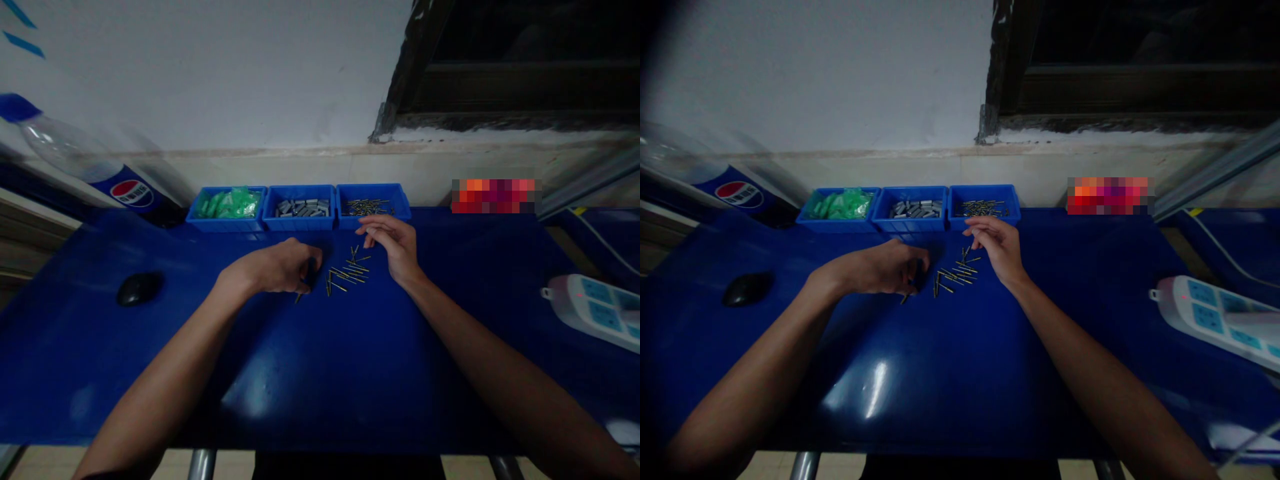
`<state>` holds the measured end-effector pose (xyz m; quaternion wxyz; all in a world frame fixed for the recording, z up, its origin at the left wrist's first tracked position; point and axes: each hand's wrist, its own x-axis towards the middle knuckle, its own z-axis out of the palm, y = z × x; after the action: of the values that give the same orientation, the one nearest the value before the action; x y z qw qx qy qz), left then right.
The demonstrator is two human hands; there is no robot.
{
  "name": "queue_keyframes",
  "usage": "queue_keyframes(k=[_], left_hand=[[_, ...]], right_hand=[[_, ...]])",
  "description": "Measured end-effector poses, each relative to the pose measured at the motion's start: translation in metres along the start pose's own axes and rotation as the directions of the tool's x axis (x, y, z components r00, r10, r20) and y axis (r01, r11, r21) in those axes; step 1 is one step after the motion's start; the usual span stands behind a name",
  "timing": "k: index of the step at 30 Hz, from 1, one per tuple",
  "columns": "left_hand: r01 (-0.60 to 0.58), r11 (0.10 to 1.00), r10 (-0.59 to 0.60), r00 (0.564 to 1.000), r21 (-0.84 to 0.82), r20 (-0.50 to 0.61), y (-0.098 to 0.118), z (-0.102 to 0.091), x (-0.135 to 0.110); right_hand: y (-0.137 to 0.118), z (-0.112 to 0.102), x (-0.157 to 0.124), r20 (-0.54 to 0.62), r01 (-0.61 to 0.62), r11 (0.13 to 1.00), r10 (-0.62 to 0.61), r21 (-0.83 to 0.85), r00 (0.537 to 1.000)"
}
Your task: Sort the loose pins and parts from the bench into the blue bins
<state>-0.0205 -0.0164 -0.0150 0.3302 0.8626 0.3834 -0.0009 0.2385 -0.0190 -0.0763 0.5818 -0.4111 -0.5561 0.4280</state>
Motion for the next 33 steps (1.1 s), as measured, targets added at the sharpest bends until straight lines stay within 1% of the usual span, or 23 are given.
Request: queue_keyframes(k=[2,5,8,10,12,13,15,17,19,23,26,29,33], left_hand=[[0.012,1.000,-0.012,1.000,0.005,-0.006,0.006,0.002,0.001],[0.038,0.997,-0.037,0.999,0.065,-0.011,0.012,0.004,0.001],[0.017,0.996,-0.012,0.999,0.092,-0.053,0.014,0.004,0.001],[-0.028,0.998,0.032,0.996,0.054,-0.083,0.014,0.003,0.002],[-0.082,0.996,0.079,0.988,-0.020,-0.129,0.014,0.001,0.005],[-0.110,0.992,0.097,0.980,-0.069,-0.173,0.015,0.000,0.007],[-0.171,0.967,0.109,0.949,-0.188,-0.297,0.016,-0.001,0.010],[-0.222,0.925,0.084,0.911,-0.309,-0.403,0.018,-0.001,0.014],[-0.250,0.882,0.037,0.881,-0.399,-0.471,0.018,0.000,0.018],[-0.263,0.828,-0.057,0.839,-0.495,-0.542,0.017,0.005,0.024],[-0.264,0.809,-0.107,0.812,-0.525,-0.574,0.016,0.009,0.026],[-0.241,0.793,-0.159,0.804,-0.559,-0.573,0.016,0.011,0.028],[-0.201,0.782,-0.197,0.818,-0.590,-0.540,0.016,0.014,0.029]], right_hand=[[0.000,0.000,0.000,-0.001,-0.002,1.000,0.002,-0.008,1.000],[-0.001,0.000,0.000,0.005,0.003,1.000,-0.003,-0.011,1.000],[-0.001,0.000,0.000,0.011,0.002,1.000,-0.002,-0.016,1.000],[-0.002,0.000,0.000,0.011,0.004,1.000,-0.004,-0.014,1.000],[-0.002,0.001,0.000,0.009,0.003,1.000,-0.003,-0.009,1.000],[-0.002,0.001,0.000,0.009,0.003,1.000,-0.003,-0.006,1.000],[-0.003,0.001,0.000,0.020,0.001,1.000,-0.001,0.004,1.000],[-0.004,0.001,0.000,0.049,-0.004,1.000,0.003,0.017,0.999],[-0.005,0.002,0.000,0.097,-0.020,1.000,0.017,0.021,0.995],[-0.006,0.002,-0.001,0.209,-0.051,0.999,0.049,0.007,0.977],[-0.003,0.002,-0.001,0.243,-0.057,0.998,0.056,-0.005,0.968],[0.001,0.002,0.000,0.229,-0.060,0.998,0.058,0.000,0.972],[0.004,0.002,0.002,0.203,-0.077,0.997,0.076,-0.002,0.976]])
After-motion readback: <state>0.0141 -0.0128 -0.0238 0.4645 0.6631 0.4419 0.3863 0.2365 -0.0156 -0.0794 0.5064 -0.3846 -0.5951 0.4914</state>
